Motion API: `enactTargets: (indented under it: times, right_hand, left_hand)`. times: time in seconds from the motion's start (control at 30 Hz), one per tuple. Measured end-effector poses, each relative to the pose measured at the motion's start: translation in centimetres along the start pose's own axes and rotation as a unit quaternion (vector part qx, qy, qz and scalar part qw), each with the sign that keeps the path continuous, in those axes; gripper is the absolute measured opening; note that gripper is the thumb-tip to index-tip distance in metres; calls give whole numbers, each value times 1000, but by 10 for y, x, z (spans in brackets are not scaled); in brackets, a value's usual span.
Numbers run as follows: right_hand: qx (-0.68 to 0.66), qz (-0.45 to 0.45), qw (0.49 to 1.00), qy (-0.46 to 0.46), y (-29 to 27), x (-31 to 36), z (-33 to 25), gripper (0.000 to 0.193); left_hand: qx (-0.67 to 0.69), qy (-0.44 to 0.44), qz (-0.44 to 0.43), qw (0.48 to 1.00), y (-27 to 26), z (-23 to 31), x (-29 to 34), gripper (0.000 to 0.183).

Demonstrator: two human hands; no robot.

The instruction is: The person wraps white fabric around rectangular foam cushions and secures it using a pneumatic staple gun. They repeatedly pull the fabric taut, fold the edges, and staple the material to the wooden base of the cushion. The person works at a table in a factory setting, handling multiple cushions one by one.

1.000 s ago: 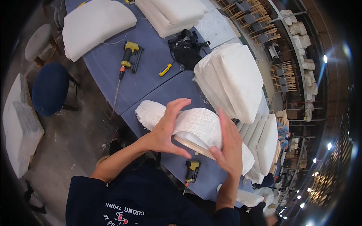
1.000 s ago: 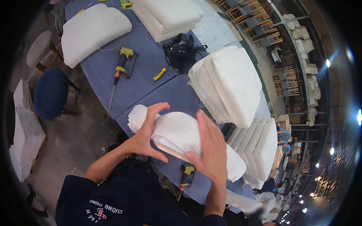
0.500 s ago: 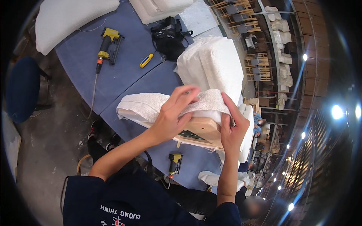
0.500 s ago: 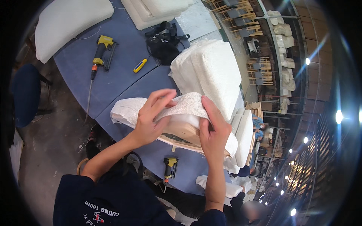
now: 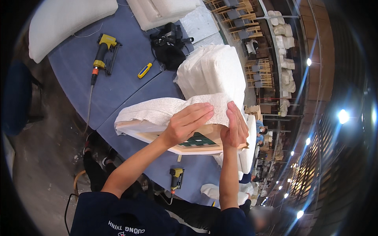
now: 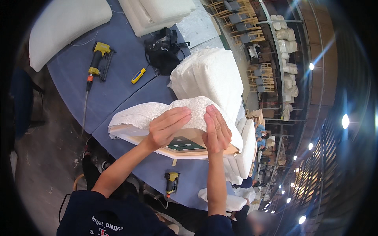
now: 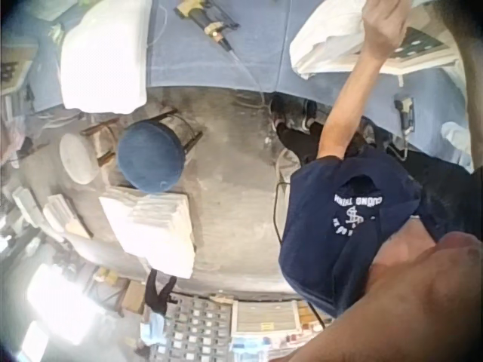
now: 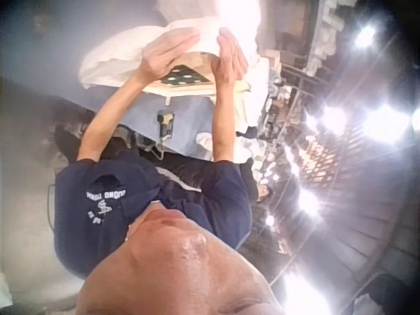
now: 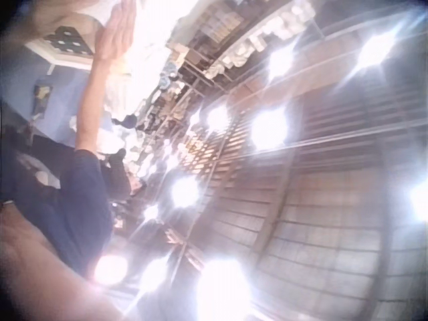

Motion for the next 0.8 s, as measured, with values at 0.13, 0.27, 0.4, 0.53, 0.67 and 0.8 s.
enactTargets:
  times: [0.13,0.27,0.4,0.53,0.67,0.8]
  right_hand:
    - [-17,54,994,89,-15,6,-19,17]
    - [-39,146,958,245,-32,26,-80,12]
    - [-417,90,631,648,-11,22,-94,23]
    - [-378,43,670,638,-14,0,-92,33]
    - [-343,127,788,494,-23,21,-94,27]
    - [-273,230,859,366,-27,22,-91,14]
  left_hand:
    - [-17,6,-25,1000,1,9,0,36]
    - [-23,10,-44,999,-8,14,1,39]
    - [-31,18,-61,997,-9,24,15,44]
    - [-11,-10,-55,998,-18,29,14,37]
    - [180,-125,-155,963,-28,40,-11,32]
    - [119,-178,-363,907,4,50,-78,37]
Point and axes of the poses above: each hand's wrist, its own x-axis away from the middle knuckle, its own y-axis out of the palm, z = x × y, the point moved 4 cm from there along -x, towards the middle knuckle, and after that the axes turned 1 degree about z, right-handed, at the moved point
